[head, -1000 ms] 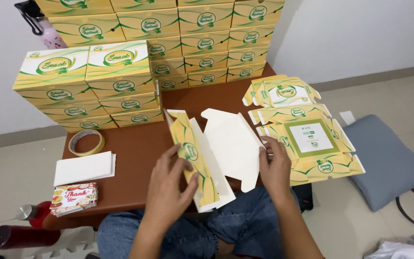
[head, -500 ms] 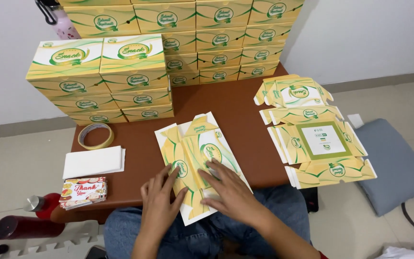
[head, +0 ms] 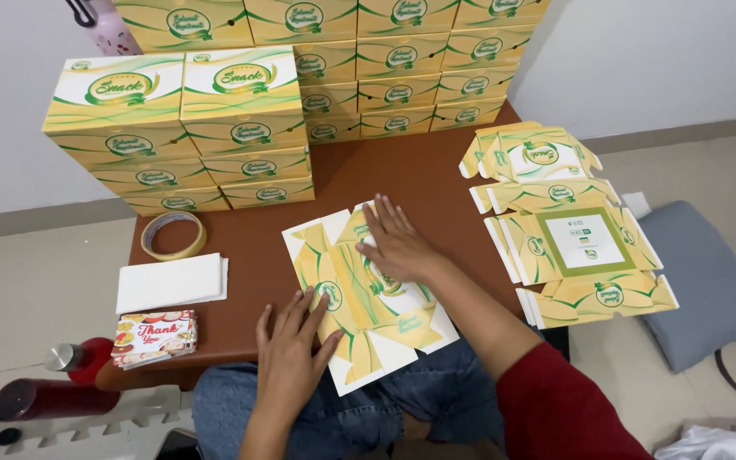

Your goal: Assembling cardboard snack boxes by folding and tucking flaps.

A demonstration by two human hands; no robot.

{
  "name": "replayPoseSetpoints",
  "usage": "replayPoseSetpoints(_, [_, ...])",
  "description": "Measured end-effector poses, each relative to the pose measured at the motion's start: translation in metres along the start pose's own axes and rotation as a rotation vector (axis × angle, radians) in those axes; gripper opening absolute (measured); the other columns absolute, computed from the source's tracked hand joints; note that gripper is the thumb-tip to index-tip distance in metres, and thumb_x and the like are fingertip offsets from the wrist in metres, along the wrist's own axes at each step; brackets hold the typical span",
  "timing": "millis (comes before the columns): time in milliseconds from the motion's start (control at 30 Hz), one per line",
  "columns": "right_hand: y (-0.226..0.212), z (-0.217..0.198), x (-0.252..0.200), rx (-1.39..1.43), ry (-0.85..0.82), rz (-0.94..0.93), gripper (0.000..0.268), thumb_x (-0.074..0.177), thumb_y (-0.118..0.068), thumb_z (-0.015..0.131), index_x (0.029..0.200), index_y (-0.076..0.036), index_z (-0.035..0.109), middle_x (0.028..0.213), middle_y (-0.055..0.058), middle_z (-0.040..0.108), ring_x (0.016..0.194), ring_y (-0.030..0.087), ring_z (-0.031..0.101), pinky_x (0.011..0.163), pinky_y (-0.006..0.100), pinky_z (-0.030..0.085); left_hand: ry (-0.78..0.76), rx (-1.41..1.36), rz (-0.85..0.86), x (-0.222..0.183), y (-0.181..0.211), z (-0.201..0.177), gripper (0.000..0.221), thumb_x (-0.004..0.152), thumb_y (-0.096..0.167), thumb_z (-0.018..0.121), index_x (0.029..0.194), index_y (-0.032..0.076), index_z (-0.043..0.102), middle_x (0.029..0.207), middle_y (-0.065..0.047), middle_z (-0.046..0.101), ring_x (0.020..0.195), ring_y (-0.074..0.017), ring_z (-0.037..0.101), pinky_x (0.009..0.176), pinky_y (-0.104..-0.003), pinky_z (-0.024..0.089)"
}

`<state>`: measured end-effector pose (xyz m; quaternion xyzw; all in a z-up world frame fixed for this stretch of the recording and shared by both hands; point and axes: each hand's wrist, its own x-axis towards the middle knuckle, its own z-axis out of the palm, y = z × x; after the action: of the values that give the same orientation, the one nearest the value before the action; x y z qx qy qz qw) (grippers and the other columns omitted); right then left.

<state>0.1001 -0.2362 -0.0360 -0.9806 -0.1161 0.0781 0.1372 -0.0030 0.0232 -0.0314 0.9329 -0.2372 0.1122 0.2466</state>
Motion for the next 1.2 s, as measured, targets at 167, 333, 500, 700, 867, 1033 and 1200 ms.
replayPoseSetpoints(167, [0.006, 0.007, 0.016, -0.009, 0.088, 0.004, 0.082, 0.103, -0.055, 0.023, 0.158, 0.003, 0.007, 0.166, 0.028, -0.003, 0.154, 0.035, -0.011, 0.122, 0.048, -0.005, 0.006, 0.013, -0.011, -0.001, 0.001, 0.002, 0.059, 0.084, 0.043, 0.071, 0.134, 0.013, 0.064, 0.144, -0.009, 0.058, 0.139, -0.0246, 0.047, 0.117, -0.054, 0.020])
replayPoseSetpoints(333, [-0.025, 0.005, -0.057, 0.002, 0.016, -0.028, 0.108, 0.090, -0.077, 0.035, 0.159, 0.000, 0.002, 0.163, 0.032, -0.008, 0.150, 0.039, -0.022, 0.116, 0.061, -0.014, 0.018, 0.018, -0.002, -0.003, -0.001, 0.003, 0.058, 0.086, 0.044, 0.069, 0.135, 0.014, 0.063, 0.144, -0.009, 0.057, 0.140, -0.0247, 0.045, 0.117, -0.054, 0.019])
replayPoseSetpoints(500, [-0.032, 0.006, -0.143, 0.106, 0.187, -0.221, 0.083, 0.084, -0.038, 0.069, 0.152, -0.005, 0.035, 0.160, 0.034, 0.020, 0.150, 0.049, 0.013, 0.120, 0.056, 0.009, 0.122, 0.046, 0.050, -0.005, 0.002, 0.003, 0.055, 0.088, 0.044, 0.066, 0.133, 0.012, 0.064, 0.138, -0.008, 0.063, 0.133, -0.0210, 0.054, 0.120, -0.053, 0.020])
replayPoseSetpoints(700, [0.018, -0.032, -0.158, 0.170, 0.575, 0.014, 0.027, 0.086, -0.004, 0.066, 0.113, -0.006, 0.066, 0.103, 0.007, 0.077, 0.064, 0.019, 0.070, 0.059, 0.031, 0.056, 0.150, -0.033, 0.174, -0.016, 0.034, 0.004, 0.041, 0.083, 0.030, 0.074, 0.118, 0.008, 0.072, 0.120, -0.005, 0.073, 0.114, -0.0179, 0.062, 0.114, -0.051, 0.030])
replayPoseSetpoints(867, [0.069, -0.058, -0.101, 0.240, 0.664, 0.264, 0.030, 0.099, -0.021, 0.060, 0.117, 0.001, 0.066, 0.079, 0.016, 0.070, 0.059, 0.026, 0.061, 0.058, 0.036, 0.048, 0.090, -0.081, 0.339, -0.007, 0.073, 0.020, 0.038, 0.085, 0.018, 0.071, 0.119, 0.001, 0.069, 0.125, -0.013, 0.067, 0.113, -0.0247, 0.060, 0.107, -0.046, 0.036])
replayPoseSetpoints(1033, [0.094, -0.078, -0.017, 0.264, 0.611, 0.445, 0.046, 0.095, -0.022, 0.066, 0.134, 0.002, 0.059, 0.125, 0.018, 0.068, 0.107, 0.032, 0.068, 0.091, 0.039, 0.053, 0.041, -0.106, 0.445, 0.016, 0.102, 0.048, 0.043, 0.086, 0.017, 0.070, 0.123, -0.005, 0.065, 0.135, -0.024, 0.059, 0.107, -0.0341, 0.056, 0.095, -0.042, 0.039])
replayPoseSetpoints(1200, [0.084, -0.094, 0.035, 0.370, 0.501, 0.550, 0.043, 0.091, -0.016, 0.068, 0.134, -0.009, 0.061, 0.123, 0.010, 0.069, 0.102, 0.028, 0.068, 0.089, 0.039, 0.054, -0.021, -0.164, 0.413, 0.038, 0.105, 0.061, 0.038, 0.091, 0.018, 0.065, 0.121, -0.006, 0.067, 0.133, -0.026, 0.059, 0.106, -0.0339, 0.054, 0.095, -0.042, 0.041])
